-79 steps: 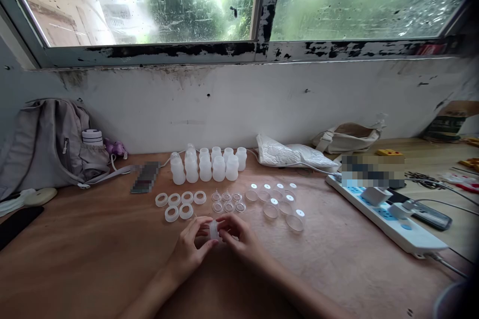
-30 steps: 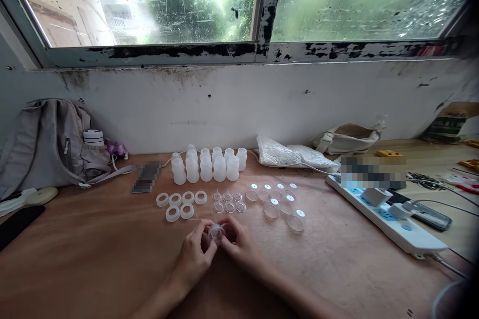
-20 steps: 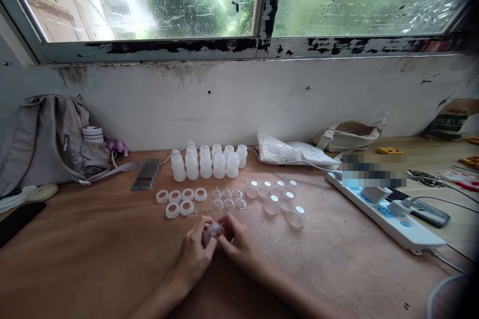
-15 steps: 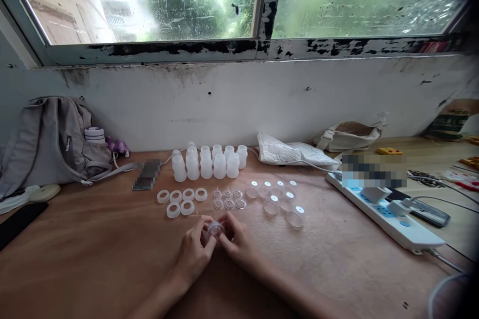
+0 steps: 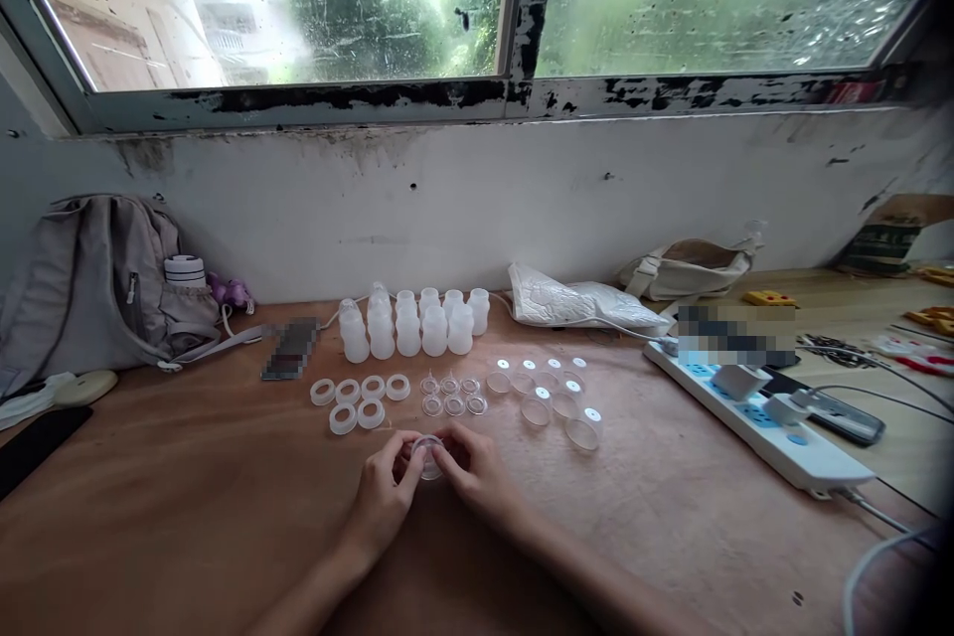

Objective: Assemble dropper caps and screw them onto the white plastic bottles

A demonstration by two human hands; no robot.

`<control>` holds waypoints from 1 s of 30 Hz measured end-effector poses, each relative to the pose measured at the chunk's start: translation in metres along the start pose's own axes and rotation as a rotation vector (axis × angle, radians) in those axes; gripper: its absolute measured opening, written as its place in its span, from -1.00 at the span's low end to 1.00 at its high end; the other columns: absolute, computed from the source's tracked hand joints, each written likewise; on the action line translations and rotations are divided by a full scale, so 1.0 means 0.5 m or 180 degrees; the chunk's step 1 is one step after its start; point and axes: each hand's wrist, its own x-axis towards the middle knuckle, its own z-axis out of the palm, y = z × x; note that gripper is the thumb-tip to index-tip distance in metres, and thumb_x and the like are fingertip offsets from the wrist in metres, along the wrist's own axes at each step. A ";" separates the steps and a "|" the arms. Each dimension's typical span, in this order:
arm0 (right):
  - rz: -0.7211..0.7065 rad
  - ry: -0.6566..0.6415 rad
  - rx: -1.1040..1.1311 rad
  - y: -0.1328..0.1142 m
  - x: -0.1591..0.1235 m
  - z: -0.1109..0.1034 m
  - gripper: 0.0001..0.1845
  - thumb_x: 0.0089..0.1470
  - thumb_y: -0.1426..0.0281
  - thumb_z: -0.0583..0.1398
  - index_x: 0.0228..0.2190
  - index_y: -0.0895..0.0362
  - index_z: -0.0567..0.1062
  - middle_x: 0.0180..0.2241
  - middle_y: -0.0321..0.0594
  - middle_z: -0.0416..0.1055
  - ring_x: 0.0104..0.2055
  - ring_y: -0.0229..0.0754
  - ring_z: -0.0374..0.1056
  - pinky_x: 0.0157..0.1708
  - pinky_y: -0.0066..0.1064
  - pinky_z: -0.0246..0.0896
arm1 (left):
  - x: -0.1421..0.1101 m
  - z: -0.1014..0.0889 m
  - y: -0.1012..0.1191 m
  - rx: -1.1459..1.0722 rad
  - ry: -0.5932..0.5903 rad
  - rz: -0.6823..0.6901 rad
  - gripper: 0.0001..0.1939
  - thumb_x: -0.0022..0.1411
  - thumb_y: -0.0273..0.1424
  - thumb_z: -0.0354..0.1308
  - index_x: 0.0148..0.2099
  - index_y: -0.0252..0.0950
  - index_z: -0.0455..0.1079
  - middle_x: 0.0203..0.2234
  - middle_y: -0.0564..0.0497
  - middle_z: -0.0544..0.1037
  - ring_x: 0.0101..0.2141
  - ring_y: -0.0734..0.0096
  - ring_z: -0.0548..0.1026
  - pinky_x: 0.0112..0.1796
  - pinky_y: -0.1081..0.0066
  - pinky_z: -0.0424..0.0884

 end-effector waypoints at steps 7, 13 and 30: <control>0.0013 0.0005 -0.0002 0.003 -0.002 0.004 -0.80 0.02 0.35 0.07 -0.49 0.20 0.40 -0.55 -0.25 0.38 -0.55 -0.32 0.22 -0.54 -0.52 0.11 | -0.002 0.000 0.001 0.0082 0.0010 0.0023 -0.78 0.18 -0.26 -0.10 -0.30 -0.29 0.27 -0.53 0.06 0.40 -0.54 0.49 0.35 -0.53 0.55 0.24; -0.0030 0.0041 -0.0114 0.004 -0.002 0.007 -0.80 0.01 0.36 0.07 -0.55 0.20 0.37 -0.60 -0.29 0.33 -0.58 -0.34 0.18 -0.57 -0.53 0.07 | -0.004 0.003 -0.004 0.0131 0.0019 0.0047 -0.80 0.19 -0.28 -0.11 -0.33 -0.28 0.24 -0.54 0.07 0.39 -0.55 0.51 0.33 -0.53 0.55 0.23; -0.0016 -0.0025 -0.0075 0.011 -0.004 0.011 -0.81 0.01 0.35 0.08 -0.49 0.19 0.41 -0.58 -0.27 0.37 -0.57 -0.33 0.21 -0.57 -0.52 0.10 | -0.002 -0.002 0.001 0.0095 0.0000 0.0019 -0.79 0.16 -0.26 -0.07 -0.40 -0.29 0.22 -0.59 0.07 0.37 -0.56 0.49 0.34 -0.53 0.55 0.23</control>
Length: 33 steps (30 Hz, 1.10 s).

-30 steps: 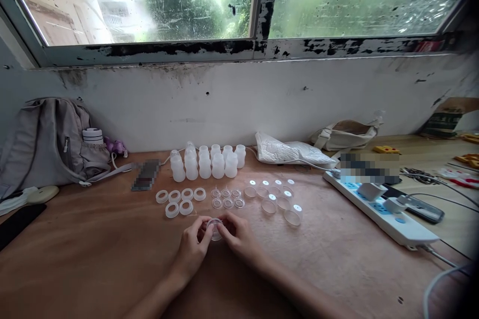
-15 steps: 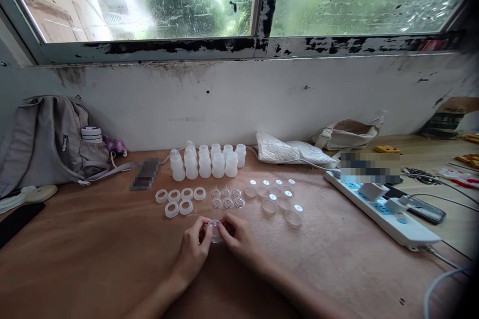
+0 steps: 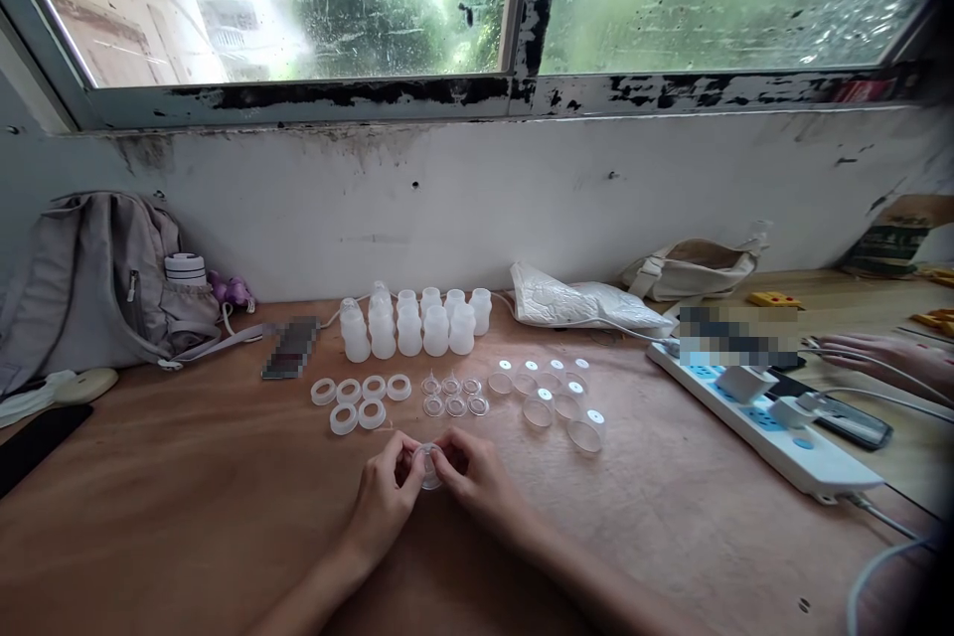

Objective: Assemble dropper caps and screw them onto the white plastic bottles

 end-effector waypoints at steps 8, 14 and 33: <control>-0.0027 -0.0009 -0.0066 0.001 0.000 0.000 -0.85 0.01 0.38 0.07 -0.50 0.18 0.39 -0.58 -0.28 0.35 -0.57 -0.34 0.20 -0.56 -0.52 0.10 | 0.001 -0.001 0.000 0.0083 0.0029 0.0120 -0.83 0.14 -0.30 -0.05 -0.40 -0.29 0.23 -0.59 0.07 0.41 -0.55 0.48 0.37 -0.51 0.54 0.23; -0.0059 -0.0044 -0.0067 -0.003 0.000 0.001 -0.88 -0.01 0.40 0.07 -0.51 0.18 0.35 -0.60 -0.31 0.32 -0.58 -0.35 0.19 -0.58 -0.53 0.09 | -0.001 -0.002 -0.002 0.0284 0.0075 0.0163 -0.84 0.13 -0.31 -0.04 -0.41 -0.28 0.22 -0.60 0.08 0.40 -0.57 0.49 0.35 -0.52 0.54 0.22; -0.0405 0.0258 -0.0411 0.023 -0.005 0.009 -0.86 -0.13 0.57 0.04 -0.45 0.12 0.25 -0.52 -0.32 0.26 -0.54 -0.34 0.16 -0.52 -0.51 0.10 | 0.001 0.007 -0.025 0.0590 0.0239 0.0356 -0.84 0.09 -0.34 0.01 -0.24 -0.22 0.18 -0.45 0.07 0.45 -0.54 0.50 0.42 -0.47 0.50 0.33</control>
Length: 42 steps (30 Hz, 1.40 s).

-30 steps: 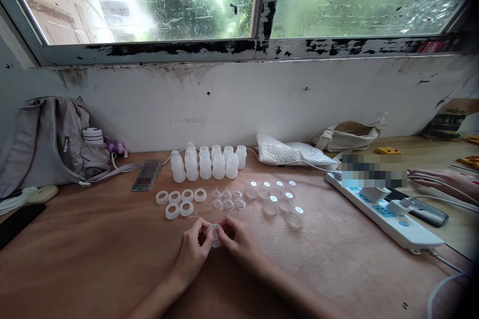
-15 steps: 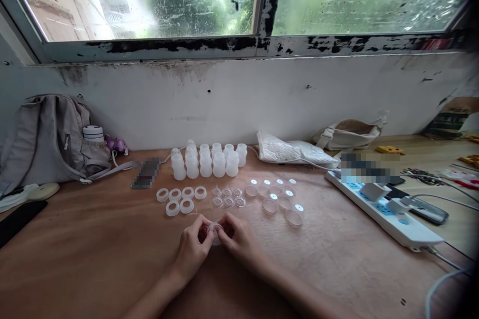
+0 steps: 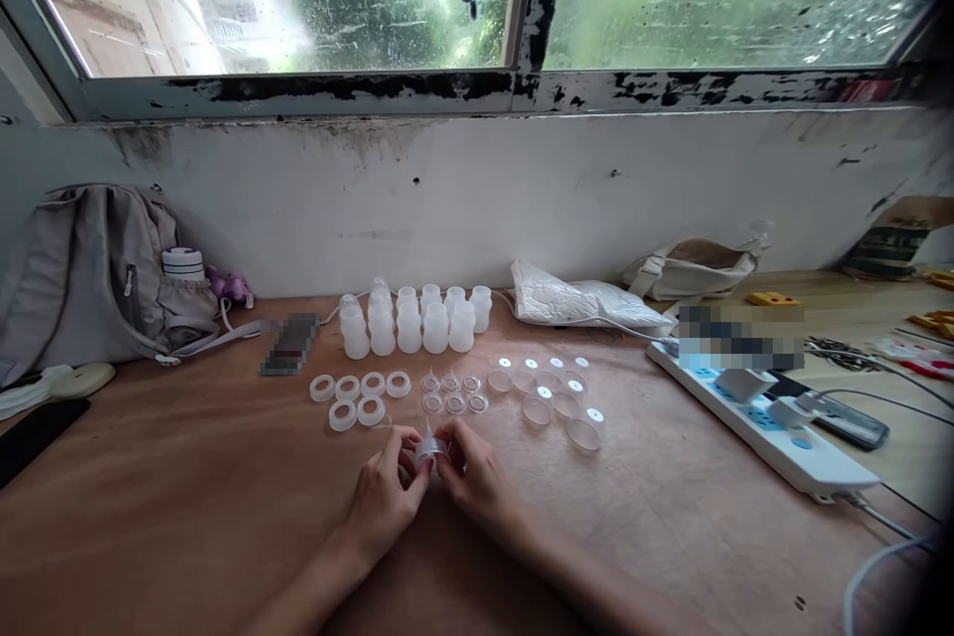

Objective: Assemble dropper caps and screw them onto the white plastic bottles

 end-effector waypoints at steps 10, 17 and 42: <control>0.0153 -0.0744 0.1288 -0.020 0.002 -0.022 -0.43 -0.07 0.43 0.16 -0.02 0.05 0.06 -0.21 -0.19 0.27 -0.29 -0.28 0.29 -0.34 -0.45 0.26 | 0.011 -0.014 -0.018 -0.0340 0.0117 0.0053 -0.86 0.00 -0.55 -0.07 -0.34 -0.24 0.17 -0.33 0.01 0.42 -0.35 0.41 0.44 -0.35 0.43 0.39; 0.0516 -0.0367 0.0942 -0.006 0.018 -0.021 -0.79 0.03 0.28 0.09 -0.38 0.17 0.40 -0.47 -0.25 0.39 -0.46 -0.29 0.28 -0.48 -0.48 0.19 | 0.012 -0.029 -0.007 -0.0559 -0.0408 0.0329 -0.74 0.03 -0.58 -0.10 -0.20 -0.27 0.22 -0.21 -0.06 0.42 -0.22 0.37 0.42 -0.21 0.39 0.36; 0.0041 0.0397 -0.0670 0.016 0.238 -0.004 -0.55 -0.03 0.47 0.03 -0.04 0.12 0.16 -0.42 -0.24 0.31 -0.49 -0.26 0.25 -0.44 -0.43 0.16 | 0.031 -0.049 -0.033 0.0880 0.0306 0.1063 -0.83 0.08 -0.43 0.01 -0.22 -0.27 0.26 -0.36 -0.03 0.44 -0.32 0.31 0.41 -0.28 0.34 0.32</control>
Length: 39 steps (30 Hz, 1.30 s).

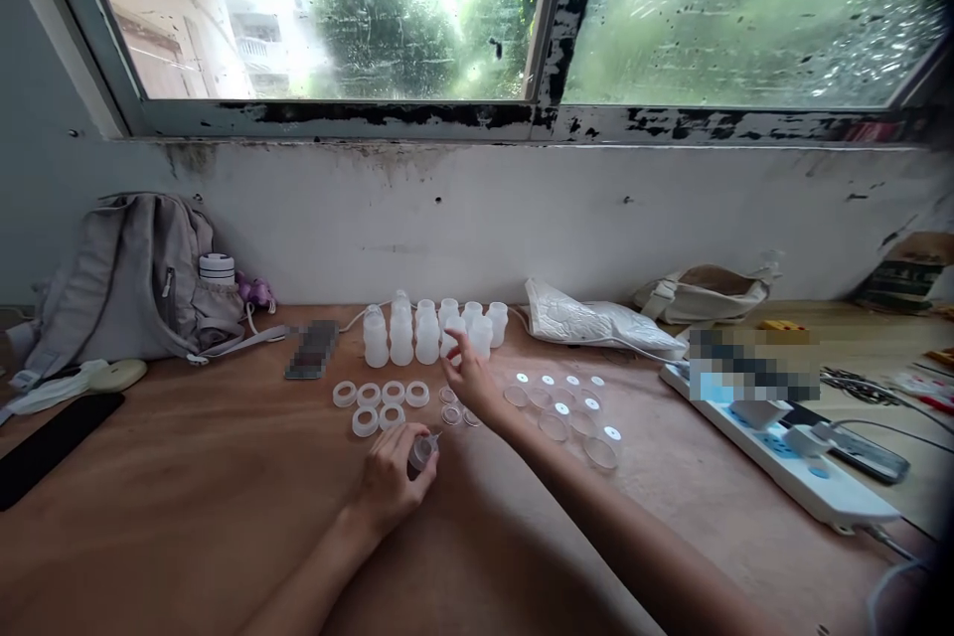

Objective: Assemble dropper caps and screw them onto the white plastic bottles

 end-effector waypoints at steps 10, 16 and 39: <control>0.0008 -0.0052 -0.0634 0.006 0.067 0.052 -0.81 -0.02 0.45 0.05 -0.28 0.15 0.30 -0.50 -0.23 0.31 -0.46 -0.19 0.24 -0.47 -0.42 0.09 | 0.001 -0.005 -0.011 0.0136 0.0101 -0.0082 -0.83 0.07 -0.42 0.02 -0.22 -0.28 0.27 -0.38 -0.03 0.44 -0.34 0.33 0.40 -0.29 0.37 0.33; -0.0241 0.0216 -0.0536 -0.027 -0.003 -0.009 -0.90 0.05 0.38 0.02 -0.36 0.12 0.31 -0.47 -0.27 0.28 -0.49 -0.24 0.24 -0.47 -0.44 0.13 | -0.001 -0.009 -0.002 0.0065 0.0158 -0.0041 -0.81 0.10 -0.41 0.00 -0.19 -0.28 0.26 -0.34 -0.05 0.45 -0.30 0.32 0.42 -0.27 0.36 0.35; -0.0507 -0.0358 0.0377 0.034 -0.222 -0.057 -0.42 -0.10 0.36 0.17 -0.03 0.12 0.08 -0.27 -0.14 0.37 -0.27 -0.10 0.35 -0.30 -0.31 0.33 | -0.004 0.008 0.040 -0.1996 -0.0098 -0.1349 -0.78 0.14 -0.22 -0.02 -0.22 -0.25 0.22 -0.30 -0.03 0.48 -0.30 0.35 0.45 -0.29 0.41 0.36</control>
